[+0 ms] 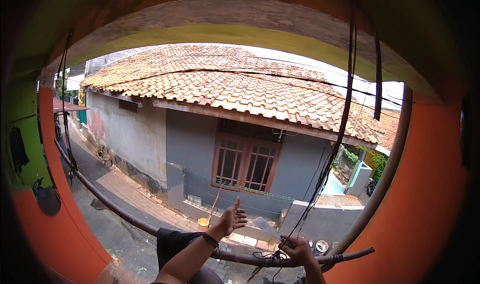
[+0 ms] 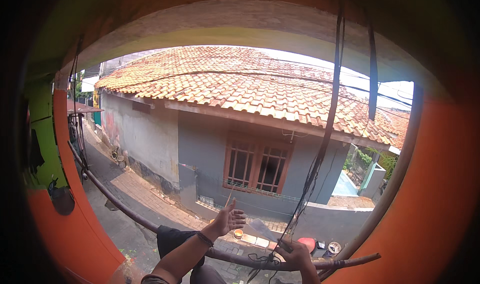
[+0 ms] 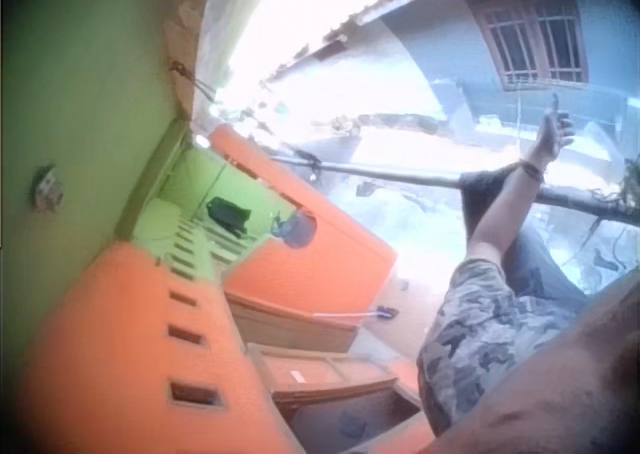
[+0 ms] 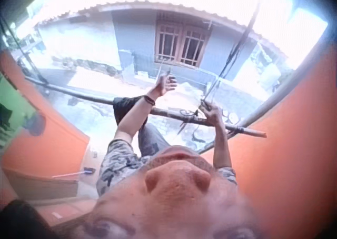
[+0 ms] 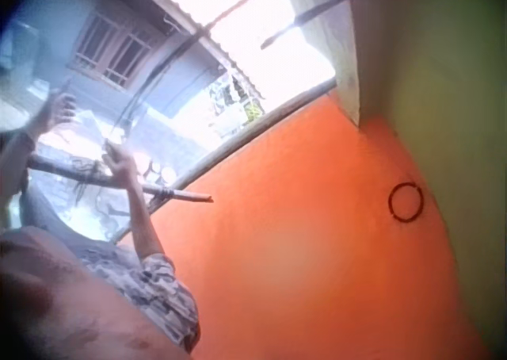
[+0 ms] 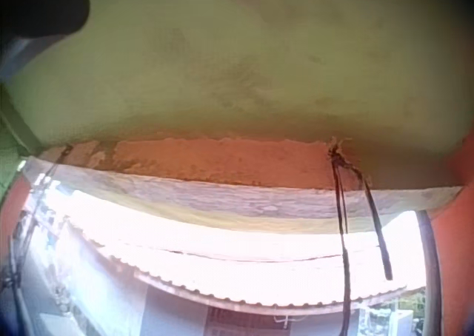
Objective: The person scrapes a green-painted wall section above an orange wall using a metal scraper. They repeatedly remove loose paint or debris from the upper wall area while standing on a bamboo scaffold. The person briefly wipes their face with a cloth and adjusts the head-mounted camera before resuming scraping.
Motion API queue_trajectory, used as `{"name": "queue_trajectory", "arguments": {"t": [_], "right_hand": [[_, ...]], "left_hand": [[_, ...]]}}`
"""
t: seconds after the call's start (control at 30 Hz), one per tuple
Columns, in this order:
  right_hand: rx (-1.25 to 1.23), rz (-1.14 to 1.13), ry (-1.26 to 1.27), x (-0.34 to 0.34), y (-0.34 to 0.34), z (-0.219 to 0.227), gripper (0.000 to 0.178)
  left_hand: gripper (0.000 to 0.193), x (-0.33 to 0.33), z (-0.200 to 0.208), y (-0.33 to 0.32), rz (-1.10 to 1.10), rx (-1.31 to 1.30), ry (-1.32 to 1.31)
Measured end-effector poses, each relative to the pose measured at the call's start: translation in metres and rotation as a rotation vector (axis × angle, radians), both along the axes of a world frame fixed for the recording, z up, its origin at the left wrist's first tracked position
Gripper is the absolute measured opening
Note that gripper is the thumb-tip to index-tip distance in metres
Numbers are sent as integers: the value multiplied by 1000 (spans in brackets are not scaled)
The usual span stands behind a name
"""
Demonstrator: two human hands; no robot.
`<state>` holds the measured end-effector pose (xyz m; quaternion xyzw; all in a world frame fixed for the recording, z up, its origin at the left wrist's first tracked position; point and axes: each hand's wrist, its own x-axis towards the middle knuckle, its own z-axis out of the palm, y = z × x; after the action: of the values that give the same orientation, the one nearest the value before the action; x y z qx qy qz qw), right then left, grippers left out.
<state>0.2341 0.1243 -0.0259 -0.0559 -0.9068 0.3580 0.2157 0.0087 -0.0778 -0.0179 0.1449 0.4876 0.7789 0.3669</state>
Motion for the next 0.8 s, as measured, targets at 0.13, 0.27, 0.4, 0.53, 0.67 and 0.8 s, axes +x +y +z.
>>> {"name": "queue_trajectory", "arguments": {"t": [0.13,0.27,0.4,0.53,0.67,0.8], "right_hand": [[169,123,93,-1,-18,15,38],[398,220,155,-7,-19,12,40],[373,239,165,-15,-25,3,38],[396,220,255,-9,-23,-4,39],[230,140,182,3,-31,-1,42],[237,53,192,11,-37,2,40]], "left_hand": [[88,-5,16,-3,-230,-1,-79],[64,-5,-5,8,-149,-280,186],[50,1,-42,26,206,-481,783],[45,25,-24,17,184,-491,727],[41,43,-13,8,176,-433,651],[38,35,-29,14,353,-354,635]]}}
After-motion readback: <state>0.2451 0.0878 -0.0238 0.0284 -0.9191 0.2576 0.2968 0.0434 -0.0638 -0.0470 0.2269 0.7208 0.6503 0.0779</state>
